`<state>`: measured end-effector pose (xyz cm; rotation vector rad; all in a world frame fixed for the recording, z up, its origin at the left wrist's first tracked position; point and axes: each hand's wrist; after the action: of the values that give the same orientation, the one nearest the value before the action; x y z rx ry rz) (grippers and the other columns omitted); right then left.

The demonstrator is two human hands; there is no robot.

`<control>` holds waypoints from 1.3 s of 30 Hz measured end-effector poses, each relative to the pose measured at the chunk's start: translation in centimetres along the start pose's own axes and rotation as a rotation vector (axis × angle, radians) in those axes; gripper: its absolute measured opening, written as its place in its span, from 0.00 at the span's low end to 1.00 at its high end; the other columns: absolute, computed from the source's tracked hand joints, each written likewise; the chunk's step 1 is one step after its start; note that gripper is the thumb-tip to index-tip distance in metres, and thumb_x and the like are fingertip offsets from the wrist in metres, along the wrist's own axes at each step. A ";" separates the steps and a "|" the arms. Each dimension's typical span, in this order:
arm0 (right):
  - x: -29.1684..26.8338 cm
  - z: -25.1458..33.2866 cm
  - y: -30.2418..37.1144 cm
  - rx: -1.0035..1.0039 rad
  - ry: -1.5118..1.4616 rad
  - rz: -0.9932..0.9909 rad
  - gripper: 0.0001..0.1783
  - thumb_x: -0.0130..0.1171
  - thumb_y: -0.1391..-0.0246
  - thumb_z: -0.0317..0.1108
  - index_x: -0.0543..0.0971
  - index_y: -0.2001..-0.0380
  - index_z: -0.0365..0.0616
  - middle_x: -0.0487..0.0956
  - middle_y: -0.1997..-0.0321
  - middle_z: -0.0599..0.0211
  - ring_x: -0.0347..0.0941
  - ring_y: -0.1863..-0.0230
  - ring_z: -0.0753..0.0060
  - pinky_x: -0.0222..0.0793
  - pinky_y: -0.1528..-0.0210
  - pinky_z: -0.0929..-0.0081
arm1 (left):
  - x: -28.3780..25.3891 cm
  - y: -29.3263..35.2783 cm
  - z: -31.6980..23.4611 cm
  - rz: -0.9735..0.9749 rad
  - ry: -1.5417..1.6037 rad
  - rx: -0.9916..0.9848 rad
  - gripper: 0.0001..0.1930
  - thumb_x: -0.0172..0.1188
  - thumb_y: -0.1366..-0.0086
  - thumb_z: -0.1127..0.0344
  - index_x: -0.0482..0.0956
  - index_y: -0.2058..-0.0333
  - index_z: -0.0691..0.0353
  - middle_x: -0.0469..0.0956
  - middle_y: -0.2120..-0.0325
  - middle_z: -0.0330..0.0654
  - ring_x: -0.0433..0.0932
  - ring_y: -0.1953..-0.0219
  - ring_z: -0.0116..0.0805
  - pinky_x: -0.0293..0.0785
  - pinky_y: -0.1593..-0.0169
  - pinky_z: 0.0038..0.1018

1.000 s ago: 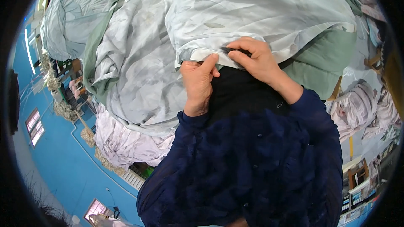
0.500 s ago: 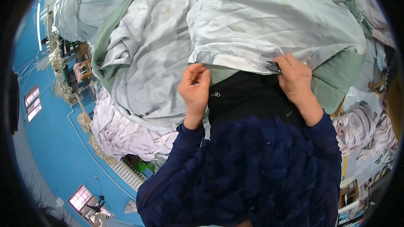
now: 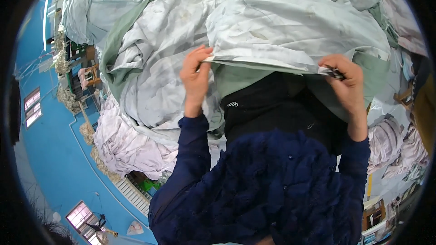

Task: Trimming excess threads from fabric pillow covers using thread snips in a factory setting.

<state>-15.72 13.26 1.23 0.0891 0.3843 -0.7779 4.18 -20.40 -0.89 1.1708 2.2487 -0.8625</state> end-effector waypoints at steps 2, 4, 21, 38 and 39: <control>-2.6 0.8 -0.7 0.124 -0.133 0.053 0.05 0.56 0.54 0.25 0.74 0.70 0.39 0.72 0.70 0.74 0.66 0.68 0.79 0.58 0.65 0.81 | -1.5 -1.0 -1.9 0.032 0.298 -0.262 0.04 0.59 0.41 0.76 0.79 0.66 0.64 0.80 0.70 0.37 0.76 0.63 0.29 0.69 0.57 0.25; -4.3 1.1 -2.1 0.207 -0.149 0.046 0.05 0.55 0.45 0.31 0.72 0.72 0.43 0.64 0.75 0.83 0.56 0.72 0.88 0.49 0.69 0.84 | -2.8 -1.7 -1.9 0.117 0.596 -0.493 0.05 0.59 0.35 0.71 0.78 0.69 0.66 0.76 0.74 0.28 0.68 0.73 0.13 0.63 0.70 0.13; -2.2 -5.2 -7.4 0.293 0.117 -0.116 0.14 0.62 0.44 0.35 0.74 0.78 0.38 0.61 0.84 0.83 0.53 0.78 0.88 0.48 0.77 0.79 | 0.3 -4.2 0.8 0.229 0.511 -0.737 0.05 0.64 0.40 0.70 0.81 0.69 0.65 0.77 0.76 0.31 0.71 0.73 0.17 0.66 0.69 0.18; -1.2 -6.6 -8.1 0.282 -0.075 -0.102 0.17 0.59 0.40 0.37 0.70 0.80 0.42 0.58 0.81 0.87 0.50 0.77 0.89 0.44 0.77 0.79 | 3.5 -1.2 6.0 -0.169 0.820 -0.828 0.06 0.61 0.37 0.74 0.78 0.62 0.67 0.81 0.67 0.39 0.78 0.66 0.27 0.74 0.61 0.23; -1.1 -6.9 -8.0 0.291 -0.036 -0.126 0.17 0.60 0.40 0.37 0.70 0.80 0.42 0.58 0.81 0.87 0.50 0.77 0.89 0.44 0.77 0.79 | 3.7 -1.3 6.1 -0.182 0.822 -0.820 0.06 0.61 0.37 0.74 0.78 0.62 0.67 0.81 0.67 0.39 0.78 0.66 0.27 0.74 0.61 0.23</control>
<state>-24.14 9.79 -4.30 0.3255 0.2420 -0.9550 1.77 -23.24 -7.15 0.9874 2.8903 0.6244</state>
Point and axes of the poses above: each hand's wrist, its own y-axis away from the middle knuckle, its own x-axis out of the palm, z = x × y
